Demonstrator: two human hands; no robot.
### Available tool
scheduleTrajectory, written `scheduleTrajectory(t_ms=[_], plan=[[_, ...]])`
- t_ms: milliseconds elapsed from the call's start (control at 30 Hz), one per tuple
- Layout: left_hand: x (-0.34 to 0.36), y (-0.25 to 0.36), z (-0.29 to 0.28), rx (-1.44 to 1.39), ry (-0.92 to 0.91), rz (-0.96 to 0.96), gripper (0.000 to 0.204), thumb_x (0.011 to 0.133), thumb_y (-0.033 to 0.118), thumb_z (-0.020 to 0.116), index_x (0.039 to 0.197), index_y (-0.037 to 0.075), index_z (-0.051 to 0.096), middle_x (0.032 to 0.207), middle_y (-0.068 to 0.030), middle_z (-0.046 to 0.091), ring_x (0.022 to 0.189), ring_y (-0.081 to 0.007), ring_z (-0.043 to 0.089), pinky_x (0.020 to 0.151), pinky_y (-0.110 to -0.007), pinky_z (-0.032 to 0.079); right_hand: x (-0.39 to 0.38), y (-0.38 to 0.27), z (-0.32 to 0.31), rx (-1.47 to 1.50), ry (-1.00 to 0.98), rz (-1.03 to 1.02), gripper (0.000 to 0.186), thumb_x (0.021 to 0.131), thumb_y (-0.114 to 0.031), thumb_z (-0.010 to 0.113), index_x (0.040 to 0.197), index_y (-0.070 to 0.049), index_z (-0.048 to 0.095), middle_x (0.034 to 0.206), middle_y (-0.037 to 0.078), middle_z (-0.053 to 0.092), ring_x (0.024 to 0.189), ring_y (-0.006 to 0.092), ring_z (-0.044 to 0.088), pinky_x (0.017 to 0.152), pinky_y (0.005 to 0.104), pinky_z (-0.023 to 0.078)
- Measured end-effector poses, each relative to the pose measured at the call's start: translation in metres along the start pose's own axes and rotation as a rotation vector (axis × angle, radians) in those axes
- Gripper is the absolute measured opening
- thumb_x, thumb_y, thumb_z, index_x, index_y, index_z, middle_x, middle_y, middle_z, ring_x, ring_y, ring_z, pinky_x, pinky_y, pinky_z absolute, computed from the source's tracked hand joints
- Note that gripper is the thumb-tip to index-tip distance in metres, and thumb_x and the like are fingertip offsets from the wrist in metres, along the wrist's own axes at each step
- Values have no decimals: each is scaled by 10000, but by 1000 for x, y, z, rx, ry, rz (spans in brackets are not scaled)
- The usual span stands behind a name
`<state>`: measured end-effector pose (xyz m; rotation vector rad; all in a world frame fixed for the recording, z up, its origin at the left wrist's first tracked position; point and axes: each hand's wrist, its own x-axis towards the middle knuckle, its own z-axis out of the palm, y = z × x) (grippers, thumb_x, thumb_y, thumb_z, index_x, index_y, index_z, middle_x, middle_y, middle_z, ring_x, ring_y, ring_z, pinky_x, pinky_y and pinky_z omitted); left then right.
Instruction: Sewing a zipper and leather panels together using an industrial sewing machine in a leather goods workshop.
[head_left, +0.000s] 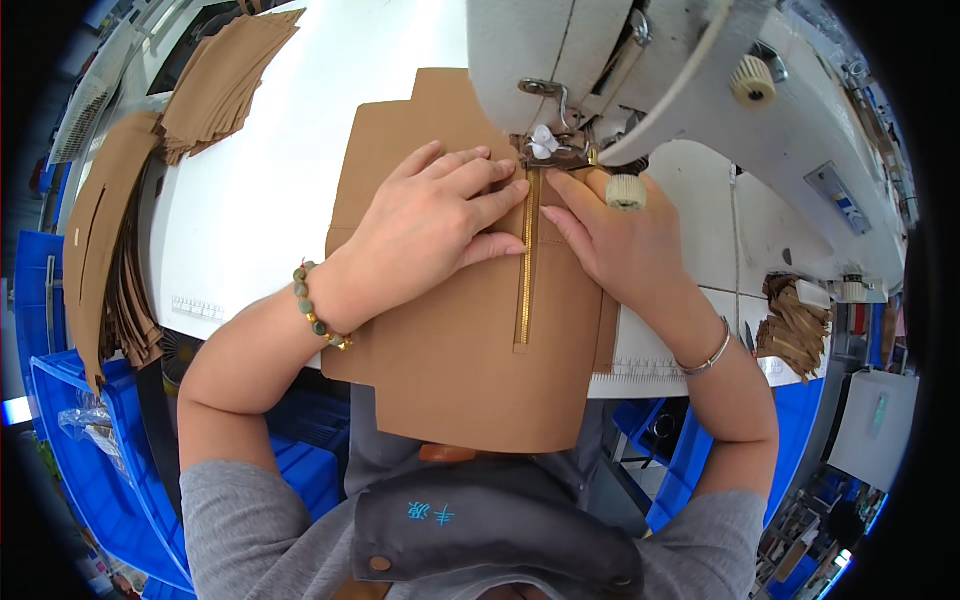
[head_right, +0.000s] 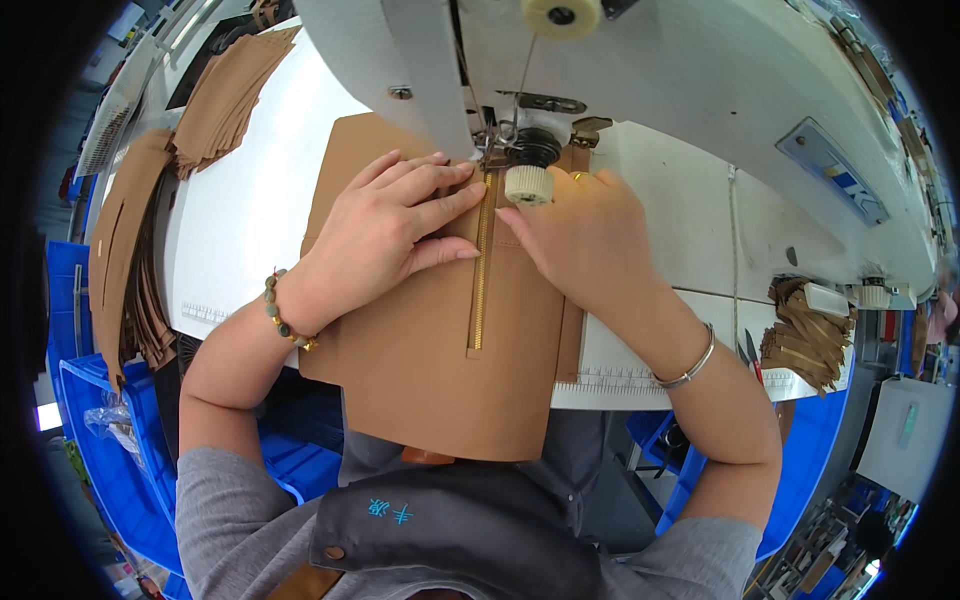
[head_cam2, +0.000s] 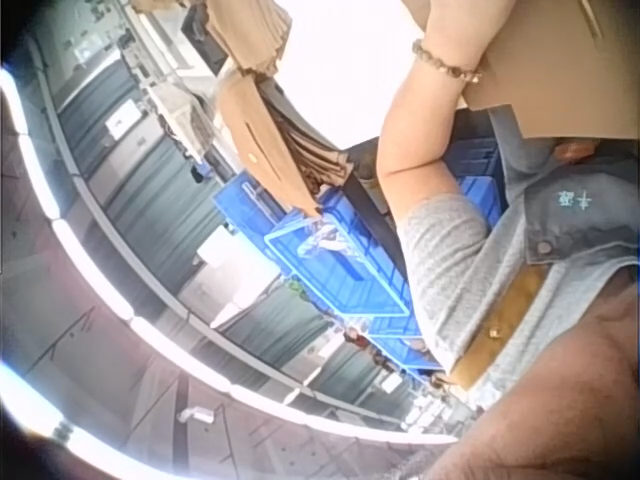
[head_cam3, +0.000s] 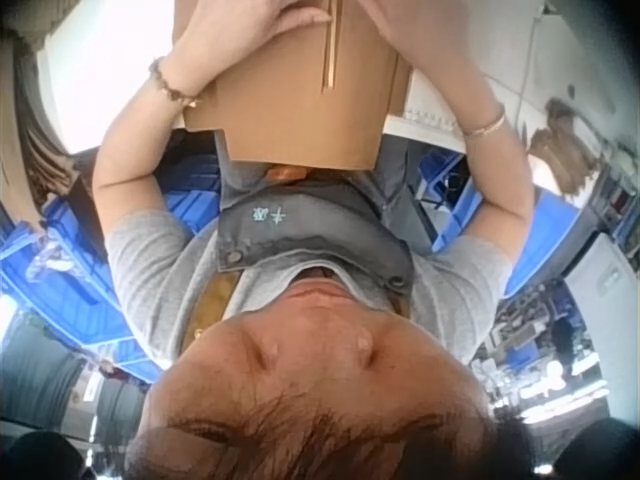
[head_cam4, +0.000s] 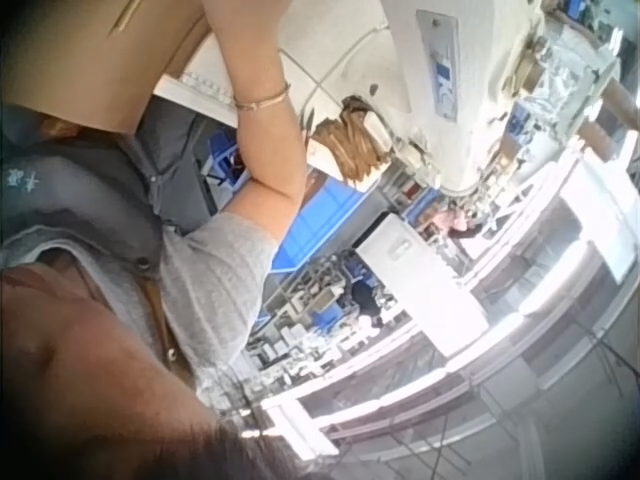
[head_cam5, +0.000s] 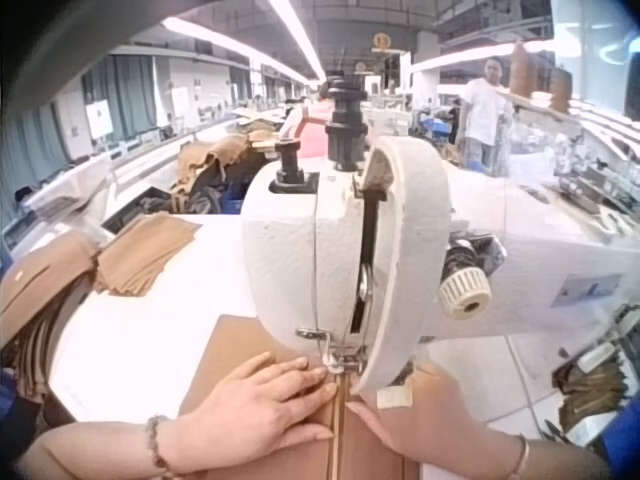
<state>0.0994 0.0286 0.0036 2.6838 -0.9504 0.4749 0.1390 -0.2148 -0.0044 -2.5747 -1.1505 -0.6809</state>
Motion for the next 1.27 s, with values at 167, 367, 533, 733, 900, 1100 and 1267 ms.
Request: scheduleTrajectory(t_ms=[167,367,533,733,900,1100,1267], plan=[[-21,31,-18,44,-124,-52,723,856,509,739,1405,50,637,1425,-123,634,1365,-323,570,1164,-506,422,1,-2,-34,-13,-123,-62,200,900,-306,755,905,-110,712,829,68,631,765,264,643,725,401,503],[-80,109,-41,-45,-390,5,1056,718,576,809,1499,-60,491,1540,-252,522,1457,-404,483,1171,-564,400,-37,-11,-88,212,-257,19,147,865,-187,768,942,-84,699,921,66,638,836,281,649,740,402,523],[-77,95,-42,-230,-278,-73,618,871,158,674,1462,7,570,1524,-206,559,1413,-381,536,1148,-556,429,-73,-26,-96,339,-218,100,131,837,-104,783,931,-65,700,948,74,671,837,294,664,722,404,540],[-57,74,-68,-837,-257,-588,459,1114,314,489,926,-83,621,830,-260,596,802,-427,596,769,-463,473,-87,-58,-69,443,-23,-32,219,781,-75,807,969,-62,695,1011,82,679,874,280,681,726,392,560],[-56,75,-69,-870,-216,-579,540,1135,371,450,842,-68,563,730,-227,527,702,-394,518,703,-452,441,-77,-76,-47,367,27,-137,302,779,-106,796,1053,-36,692,1059,90,656,915,272,668,761,386,571],[-58,74,-65,-916,-207,-600,543,1135,375,448,834,-63,560,718,-217,526,686,-381,523,702,-448,444,-78,-78,-39,300,14,-219,322,789,-104,722,1095,-13,687,1043,100,654,925,275,664,764,379,575],[-58,72,-68,-988,-239,-632,555,1136,392,447,850,-67,573,731,-215,539,703,-369,551,721,-438,461,-78,-79,-36,279,39,-235,315,788,-107,719,1087,-15,687,1041,106,661,929,273,667,758,369,575]])
